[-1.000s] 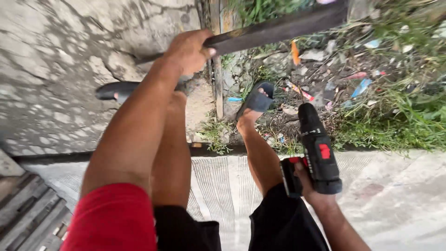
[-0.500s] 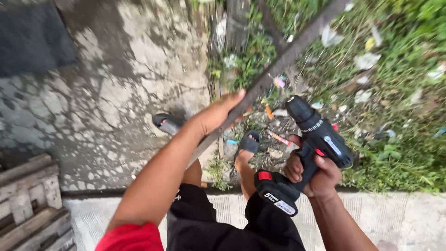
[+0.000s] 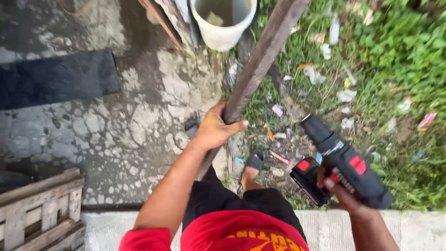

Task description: Using a power drill to make holes in a wooden post.

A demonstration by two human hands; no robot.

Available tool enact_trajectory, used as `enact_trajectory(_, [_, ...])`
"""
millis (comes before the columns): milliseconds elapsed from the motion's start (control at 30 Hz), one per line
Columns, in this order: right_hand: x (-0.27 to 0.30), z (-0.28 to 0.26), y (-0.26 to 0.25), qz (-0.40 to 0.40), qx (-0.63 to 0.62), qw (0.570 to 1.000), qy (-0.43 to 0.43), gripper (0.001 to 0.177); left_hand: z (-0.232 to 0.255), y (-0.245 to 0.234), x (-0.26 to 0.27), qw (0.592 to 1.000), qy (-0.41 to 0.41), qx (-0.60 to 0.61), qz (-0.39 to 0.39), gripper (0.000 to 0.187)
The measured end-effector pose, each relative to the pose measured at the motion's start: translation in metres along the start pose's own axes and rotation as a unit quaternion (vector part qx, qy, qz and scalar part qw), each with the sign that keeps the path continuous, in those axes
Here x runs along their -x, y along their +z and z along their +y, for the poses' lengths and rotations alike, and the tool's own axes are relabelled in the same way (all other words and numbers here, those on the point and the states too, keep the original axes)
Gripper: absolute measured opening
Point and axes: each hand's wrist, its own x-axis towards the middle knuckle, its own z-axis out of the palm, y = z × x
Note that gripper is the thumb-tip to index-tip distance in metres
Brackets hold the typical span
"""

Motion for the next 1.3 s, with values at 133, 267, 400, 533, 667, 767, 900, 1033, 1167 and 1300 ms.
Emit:
enact_trajectory(133, [-0.006, -0.026, 0.042, -0.035, 0.192, 0.980, -0.037, 0.033, 0.037, -0.029, 0.006, 0.996, 0.018, 0.092, -0.014, 0.066])
enact_trajectory(267, [-0.046, -0.057, 0.119, -0.025, 0.091, 0.996, 0.001, 0.056, 0.088, -0.079, 0.020, 0.992, -0.074, 0.080, -0.064, 0.060])
enact_trajectory(400, [-0.092, -0.092, 0.184, -0.063, 0.035, 0.992, -0.105, 0.051, 0.108, -0.136, 0.026, 0.989, -0.071, 0.081, -0.105, 0.056])
enact_trajectory(533, [-0.111, -0.102, 0.226, -0.041, -0.033, 0.995, -0.090, 0.052, 0.147, -0.193, 0.034, 0.989, 0.034, 0.039, -0.141, 0.056])
enact_trajectory(667, [-0.119, -0.101, 0.253, -0.028, -0.057, 0.994, -0.087, 0.041, 0.186, -0.239, 0.034, 0.985, -0.005, 0.035, -0.169, 0.056])
enact_trajectory(767, [-0.126, -0.118, 0.277, -0.015, -0.060, 0.993, -0.096, 0.041, 0.197, -0.260, 0.024, 0.983, 0.019, 0.014, -0.179, 0.054])
enact_trajectory(900, [-0.133, -0.131, 0.283, -0.008, -0.073, 0.993, -0.095, 0.044, 0.209, -0.276, 0.013, 0.978, 0.039, 0.032, -0.201, 0.058])
enact_trajectory(1033, [-0.141, -0.145, 0.283, -0.010, -0.101, 0.991, -0.084, 0.050, 0.230, -0.281, 0.005, 0.975, -0.097, 0.026, -0.198, 0.054])
enact_trajectory(1167, [-0.135, -0.169, 0.293, -0.020, -0.059, 0.994, -0.086, 0.059, 0.239, -0.274, -0.007, 0.992, 0.068, -0.041, -0.096, 0.050])
enact_trajectory(1300, [-0.129, -0.201, 0.291, 0.033, 0.197, 0.975, -0.097, 0.046, 0.240, -0.258, -0.022, 0.995, 0.092, 0.012, -0.027, 0.049])
